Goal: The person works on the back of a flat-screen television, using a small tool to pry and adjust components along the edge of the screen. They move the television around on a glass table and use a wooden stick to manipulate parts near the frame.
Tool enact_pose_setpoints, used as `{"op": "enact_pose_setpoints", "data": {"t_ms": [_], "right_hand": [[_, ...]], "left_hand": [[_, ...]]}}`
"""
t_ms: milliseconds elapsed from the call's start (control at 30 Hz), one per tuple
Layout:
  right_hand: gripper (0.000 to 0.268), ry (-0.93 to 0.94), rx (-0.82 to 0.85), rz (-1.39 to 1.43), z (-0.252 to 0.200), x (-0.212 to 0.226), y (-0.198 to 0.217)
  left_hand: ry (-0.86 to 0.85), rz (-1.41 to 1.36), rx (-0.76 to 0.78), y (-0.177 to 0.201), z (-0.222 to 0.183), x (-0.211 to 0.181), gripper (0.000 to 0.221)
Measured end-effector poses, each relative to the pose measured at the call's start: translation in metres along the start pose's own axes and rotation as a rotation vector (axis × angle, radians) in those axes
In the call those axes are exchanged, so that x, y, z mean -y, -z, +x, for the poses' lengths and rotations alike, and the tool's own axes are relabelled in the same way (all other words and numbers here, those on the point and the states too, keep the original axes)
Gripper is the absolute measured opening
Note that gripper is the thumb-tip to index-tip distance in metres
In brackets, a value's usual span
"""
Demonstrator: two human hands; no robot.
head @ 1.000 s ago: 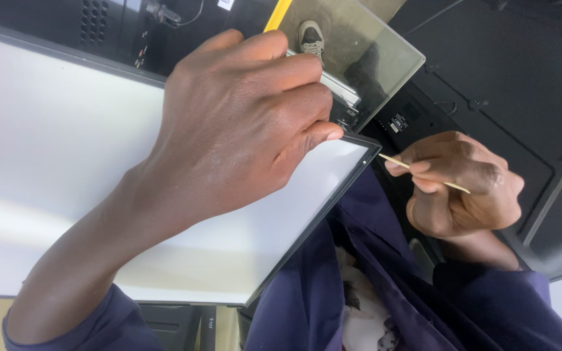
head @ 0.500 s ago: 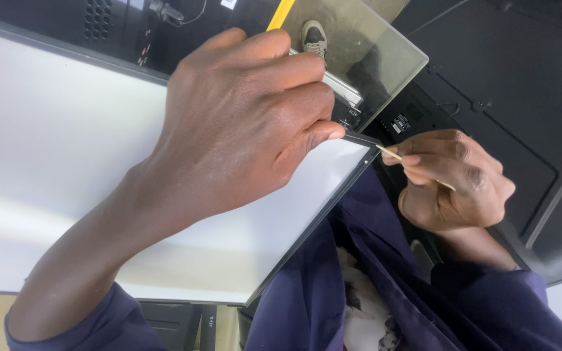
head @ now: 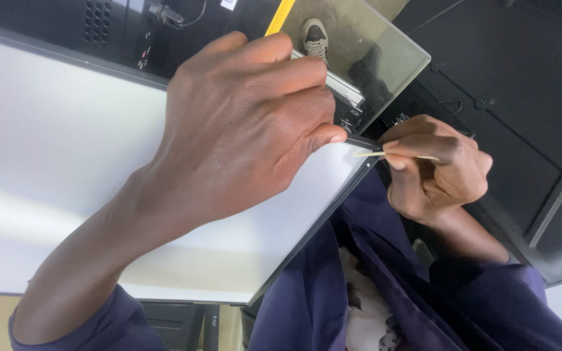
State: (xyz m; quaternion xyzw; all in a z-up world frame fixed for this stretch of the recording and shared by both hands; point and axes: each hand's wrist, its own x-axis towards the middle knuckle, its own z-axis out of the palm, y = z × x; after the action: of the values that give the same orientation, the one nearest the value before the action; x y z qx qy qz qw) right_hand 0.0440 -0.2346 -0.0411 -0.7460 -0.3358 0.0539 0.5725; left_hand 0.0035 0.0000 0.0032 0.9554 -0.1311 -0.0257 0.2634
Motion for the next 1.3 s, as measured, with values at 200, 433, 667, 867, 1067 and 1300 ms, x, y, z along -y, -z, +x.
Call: {"op": "enact_pose_setpoints", "data": {"t_ms": [200, 433, 667, 867, 1067, 1300], "right_hand": [[0.021, -0.049, -0.174, 0.182, -0.010, -0.006, 0.001], [0.017, 0.077, -0.087, 0.067, -0.009, -0.004, 0.017], [0.015, -0.003, 0.169, -0.151, 0.002, 0.023, 0.028], [0.001, -0.035, 0.221, -0.264, 0.004, 0.029, 0.029], [0.019, -0.267, 0.168, -0.095, -0.001, 0.034, 0.021], [0.037, -0.718, 0.165, 0.469, -0.033, 0.020, 0.015]], "left_hand": [[0.005, 0.027, 0.002, 0.001, 0.000, -0.001, 0.045], [0.008, 0.019, 0.004, 0.002, 0.001, -0.001, 0.044], [0.009, -0.010, 0.000, 0.002, 0.002, -0.001, 0.041], [0.012, -0.021, -0.004, 0.003, 0.004, -0.003, 0.040], [-0.019, -0.029, -0.038, 0.008, 0.005, -0.004, 0.033], [-0.197, 0.044, -0.334, -0.003, 0.002, -0.038, 0.020]]}}
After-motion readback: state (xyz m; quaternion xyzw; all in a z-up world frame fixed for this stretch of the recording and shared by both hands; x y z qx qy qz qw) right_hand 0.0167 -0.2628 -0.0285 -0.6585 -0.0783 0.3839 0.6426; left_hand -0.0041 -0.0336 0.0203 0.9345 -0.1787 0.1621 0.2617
